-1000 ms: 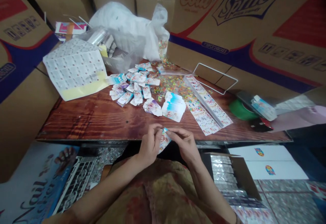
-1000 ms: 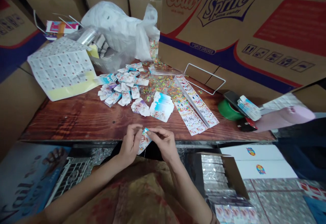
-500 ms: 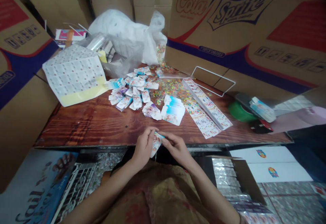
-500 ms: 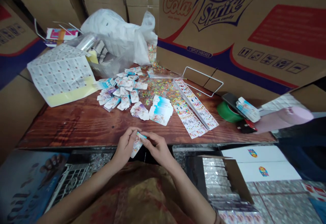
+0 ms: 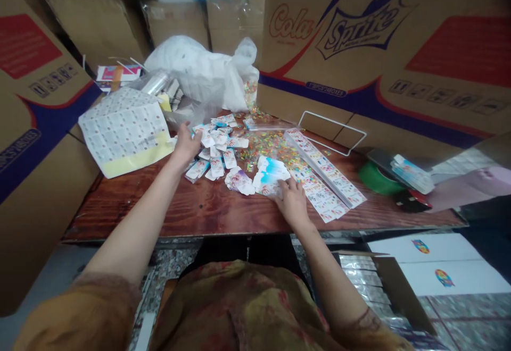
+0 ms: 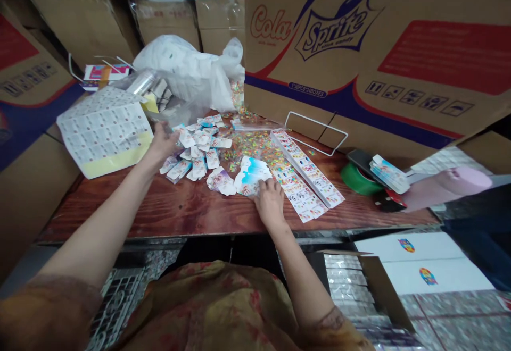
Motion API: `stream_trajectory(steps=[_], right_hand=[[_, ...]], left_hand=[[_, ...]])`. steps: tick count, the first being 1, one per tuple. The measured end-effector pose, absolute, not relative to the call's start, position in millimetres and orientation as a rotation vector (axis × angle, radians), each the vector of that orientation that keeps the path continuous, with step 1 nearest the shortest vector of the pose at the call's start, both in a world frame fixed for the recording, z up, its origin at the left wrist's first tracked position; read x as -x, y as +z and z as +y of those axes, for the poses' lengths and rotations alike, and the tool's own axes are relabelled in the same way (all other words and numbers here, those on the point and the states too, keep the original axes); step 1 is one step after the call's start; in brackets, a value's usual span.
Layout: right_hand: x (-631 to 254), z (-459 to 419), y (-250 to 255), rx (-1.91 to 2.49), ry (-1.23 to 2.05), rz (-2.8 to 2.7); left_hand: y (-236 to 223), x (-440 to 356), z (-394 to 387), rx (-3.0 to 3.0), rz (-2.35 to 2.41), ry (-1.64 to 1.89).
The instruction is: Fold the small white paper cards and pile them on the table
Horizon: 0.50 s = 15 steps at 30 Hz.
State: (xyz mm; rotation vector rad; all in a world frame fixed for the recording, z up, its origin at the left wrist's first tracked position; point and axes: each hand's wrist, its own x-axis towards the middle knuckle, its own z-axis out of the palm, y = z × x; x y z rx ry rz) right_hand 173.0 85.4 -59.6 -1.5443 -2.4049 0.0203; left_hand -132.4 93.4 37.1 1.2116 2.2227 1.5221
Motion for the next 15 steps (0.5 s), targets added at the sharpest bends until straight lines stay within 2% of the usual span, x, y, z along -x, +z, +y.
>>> stream_trajectory(steps=[3, 6, 9, 12, 15], right_hand=[[-176, 84, -65, 1.471, -0.047, -2.357], [-180, 83, -73, 1.339, -0.132, -2.305], [-182, 82, -76, 1.267, -0.121, -2.226], [-184, 81, -73, 1.216, 0.086, -2.081], [-184, 76, -64, 1.185, 0.539, -1.789]], left_hand=[[27, 110, 74, -1.511, 2.420, 1.278], [6, 63, 37, -1.804, 2.230, 1.216], [-18, 17, 5, -1.740, 1.982, 1.148], [-36, -15, -12, -1.476, 1.787, 1.103], [-44, -31, -16, -1.256, 1.661, 1.125]])
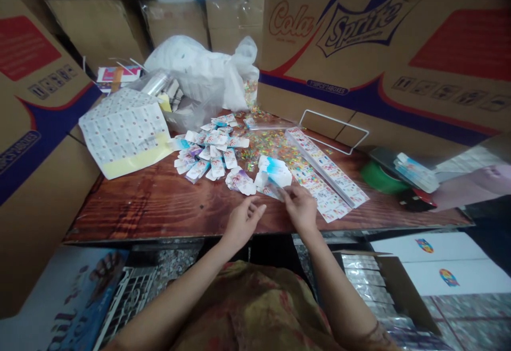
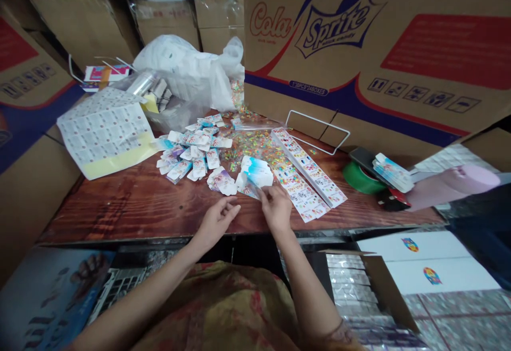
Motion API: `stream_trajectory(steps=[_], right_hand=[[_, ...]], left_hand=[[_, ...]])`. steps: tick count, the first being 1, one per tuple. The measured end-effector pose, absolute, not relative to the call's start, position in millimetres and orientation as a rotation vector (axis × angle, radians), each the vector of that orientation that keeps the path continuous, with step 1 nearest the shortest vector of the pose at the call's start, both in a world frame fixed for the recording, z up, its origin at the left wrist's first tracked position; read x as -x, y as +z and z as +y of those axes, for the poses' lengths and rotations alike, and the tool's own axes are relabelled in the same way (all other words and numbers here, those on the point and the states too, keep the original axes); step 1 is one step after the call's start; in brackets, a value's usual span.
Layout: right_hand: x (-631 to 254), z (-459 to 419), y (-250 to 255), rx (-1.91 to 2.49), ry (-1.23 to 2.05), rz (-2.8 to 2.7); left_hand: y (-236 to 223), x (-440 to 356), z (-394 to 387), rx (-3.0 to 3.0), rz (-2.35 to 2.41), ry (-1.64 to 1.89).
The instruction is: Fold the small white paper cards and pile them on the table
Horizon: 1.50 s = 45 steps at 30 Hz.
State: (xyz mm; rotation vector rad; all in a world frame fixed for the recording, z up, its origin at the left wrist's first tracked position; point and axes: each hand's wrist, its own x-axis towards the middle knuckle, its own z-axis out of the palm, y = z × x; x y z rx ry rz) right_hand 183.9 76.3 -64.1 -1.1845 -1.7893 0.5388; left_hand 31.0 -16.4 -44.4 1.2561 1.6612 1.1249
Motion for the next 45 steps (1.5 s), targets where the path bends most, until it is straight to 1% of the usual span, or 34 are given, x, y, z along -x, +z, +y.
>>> stream_trajectory(steps=[4, 6, 7, 8, 9, 12, 14, 16, 18, 24, 28, 32, 34, 37, 39, 42, 43, 45], right_hand=[[-180, 57, -51, 1.104, 1.179, -1.317], [-178, 44, -46, 1.049, 1.361, -1.267], [-178, 39, -44, 1.035, 1.384, -1.288], [-177, 34, -42, 1.035, 1.342, -1.337], [-177, 29, -39, 1.046, 1.230, -1.408], [-177, 22, -30, 1.046, 0.701, -1.691], [-177, 21, -25, 0.981, 0.454, -1.909], [-175, 20, -23, 0.923, 0.352, -2.073], [-173, 21, -23, 0.899, 0.327, -2.148], [-172, 16, -26, 0.782, 0.410, -2.111], [-174, 5, -23, 0.707, 0.469, -2.114], [-175, -5, -21, 0.683, 0.596, -2.170], [-175, -7, -20, 0.684, 0.689, -2.206], [-178, -8, -17, 0.647, 0.810, -2.224], [-180, -9, -14, 0.652, 0.859, -2.136], [-183, -8, -10, 0.771, 0.947, -1.855], [-183, -8, -10, 0.815, 1.024, -1.765], [-181, -6, -11, 0.854, 1.296, -1.654]], left_hand=[[-40, -40, -15, -0.942, 1.449, 1.164], [-37, -41, -15, -0.857, 1.349, 1.170], [-35, -41, -16, -0.844, 1.331, 1.176], [-35, -41, -17, -0.848, 1.331, 1.185], [-34, -40, -18, -0.873, 1.339, 1.194], [-34, -34, -23, -1.121, 1.357, 1.172], [-32, -31, -27, -1.349, 1.384, 1.079], [-28, -27, -31, -1.501, 1.441, 0.962], [-24, -24, -35, -1.574, 1.479, 0.886], [-20, -18, -41, -1.610, 1.434, 0.849], [-22, -20, -44, -1.348, 1.272, 0.928], [-26, -24, -47, -1.132, 1.085, 0.708], [-30, -25, -48, -1.156, 1.137, 0.652], [-35, -24, -49, -1.239, 1.296, 0.749], [-34, -23, -50, -1.267, 1.328, 0.836], [-27, -22, -52, -1.219, 1.236, 0.902], [-24, -22, -53, -1.203, 1.205, 0.894], [-20, -23, -55, -1.210, 1.179, 0.841]])
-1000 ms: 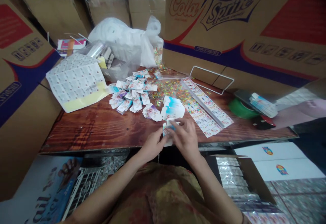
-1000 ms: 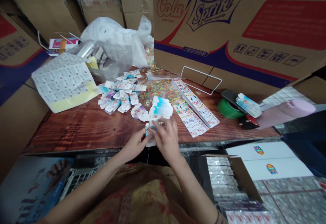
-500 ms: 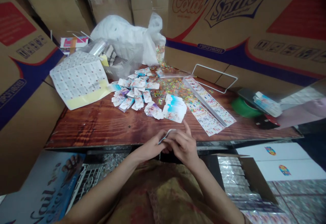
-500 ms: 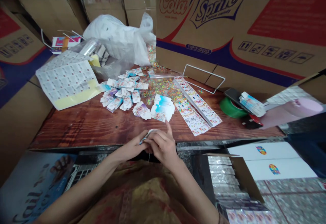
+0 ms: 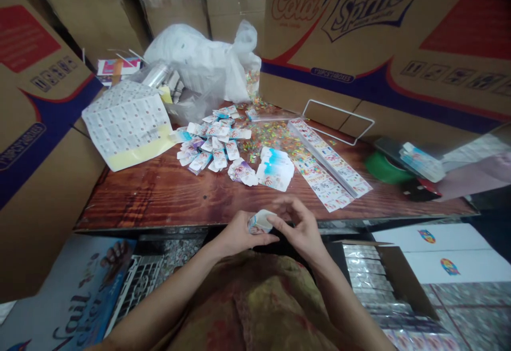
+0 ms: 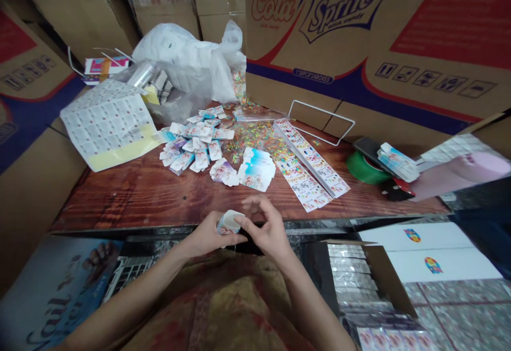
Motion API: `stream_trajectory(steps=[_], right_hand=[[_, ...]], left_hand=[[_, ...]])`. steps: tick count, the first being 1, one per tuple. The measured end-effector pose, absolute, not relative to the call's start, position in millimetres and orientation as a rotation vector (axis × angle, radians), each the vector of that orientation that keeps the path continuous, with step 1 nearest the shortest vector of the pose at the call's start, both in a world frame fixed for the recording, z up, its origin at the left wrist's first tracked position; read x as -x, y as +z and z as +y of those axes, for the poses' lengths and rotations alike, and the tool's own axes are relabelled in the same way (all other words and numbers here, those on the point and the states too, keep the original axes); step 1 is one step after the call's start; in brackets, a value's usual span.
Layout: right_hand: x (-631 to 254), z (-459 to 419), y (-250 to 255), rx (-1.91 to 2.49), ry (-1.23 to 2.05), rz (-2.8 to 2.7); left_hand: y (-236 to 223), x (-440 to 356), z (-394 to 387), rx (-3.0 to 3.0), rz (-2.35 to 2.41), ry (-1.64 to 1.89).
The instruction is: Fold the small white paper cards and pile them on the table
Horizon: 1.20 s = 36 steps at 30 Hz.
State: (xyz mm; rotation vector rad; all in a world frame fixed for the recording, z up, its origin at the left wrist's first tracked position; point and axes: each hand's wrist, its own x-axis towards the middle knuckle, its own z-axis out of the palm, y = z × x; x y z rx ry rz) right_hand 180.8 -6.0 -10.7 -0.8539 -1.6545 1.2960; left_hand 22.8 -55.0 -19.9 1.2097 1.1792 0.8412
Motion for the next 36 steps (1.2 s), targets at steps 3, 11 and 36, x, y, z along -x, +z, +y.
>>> stream_trajectory(steps=[3, 11, 36], right_hand=[[-175, -3, -15, 0.833, 1.722, -1.474], [-165, 0, -27, 0.944, 1.837, -1.016], [-173, -16, -12, 0.866, 1.409, -1.517]], left_hand=[[-19, -26, -56, -1.270, 1.250, 0.785], [-22, -37, -54, -1.051, 1.353, 1.264], [-31, -38, -61, -1.373, 1.618, 1.416]])
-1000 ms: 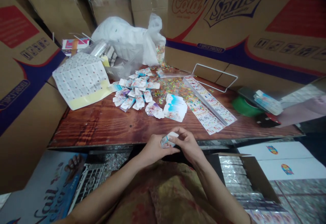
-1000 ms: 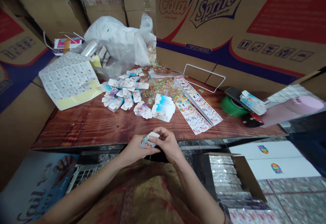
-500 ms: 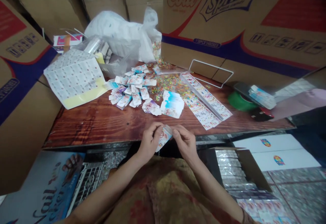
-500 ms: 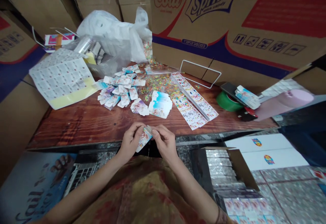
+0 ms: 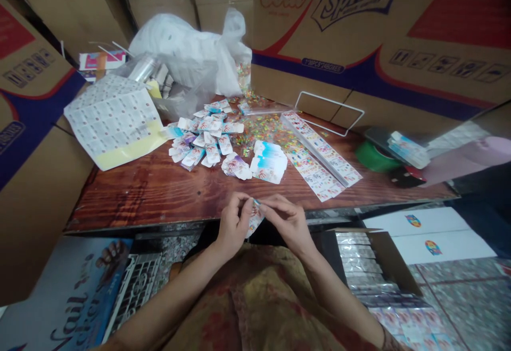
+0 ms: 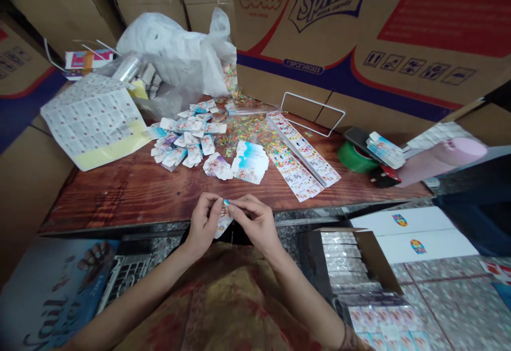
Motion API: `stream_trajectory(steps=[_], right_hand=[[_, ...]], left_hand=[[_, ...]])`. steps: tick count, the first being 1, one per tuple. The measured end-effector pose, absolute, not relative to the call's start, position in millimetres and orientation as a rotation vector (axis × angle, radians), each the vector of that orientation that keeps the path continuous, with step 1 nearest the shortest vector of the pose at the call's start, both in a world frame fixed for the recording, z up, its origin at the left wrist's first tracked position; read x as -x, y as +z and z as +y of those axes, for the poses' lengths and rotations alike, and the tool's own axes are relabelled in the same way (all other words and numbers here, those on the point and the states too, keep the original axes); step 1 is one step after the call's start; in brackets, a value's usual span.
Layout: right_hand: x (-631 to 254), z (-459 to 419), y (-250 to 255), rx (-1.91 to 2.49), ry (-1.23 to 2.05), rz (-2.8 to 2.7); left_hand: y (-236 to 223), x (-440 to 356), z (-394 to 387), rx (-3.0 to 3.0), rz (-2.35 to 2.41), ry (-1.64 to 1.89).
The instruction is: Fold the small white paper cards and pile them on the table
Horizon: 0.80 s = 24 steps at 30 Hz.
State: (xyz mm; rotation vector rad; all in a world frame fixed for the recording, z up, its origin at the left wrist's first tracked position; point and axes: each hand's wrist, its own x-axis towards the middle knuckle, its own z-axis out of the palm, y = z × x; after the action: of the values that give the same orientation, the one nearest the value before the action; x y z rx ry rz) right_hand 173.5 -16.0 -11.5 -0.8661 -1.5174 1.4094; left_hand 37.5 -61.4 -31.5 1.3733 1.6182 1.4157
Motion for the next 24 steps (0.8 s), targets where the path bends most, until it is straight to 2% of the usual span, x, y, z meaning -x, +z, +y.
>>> stream_trajectory(steps=[10, 22, 24], right_hand=[[-174, -10, -24, 0.942, 1.612, -1.250], [-170, -3, -41, 0.718, 1.302, -1.932], [-172, 13, -45, 0.777, 1.151, -2.013]], left_hand=[[-27, -38, -65, -1.591, 1.706, 1.329], [-33, -21, -52, -1.312, 1.744, 1.299], [-29, -13, -41, -1.257, 1.676, 1.341]])
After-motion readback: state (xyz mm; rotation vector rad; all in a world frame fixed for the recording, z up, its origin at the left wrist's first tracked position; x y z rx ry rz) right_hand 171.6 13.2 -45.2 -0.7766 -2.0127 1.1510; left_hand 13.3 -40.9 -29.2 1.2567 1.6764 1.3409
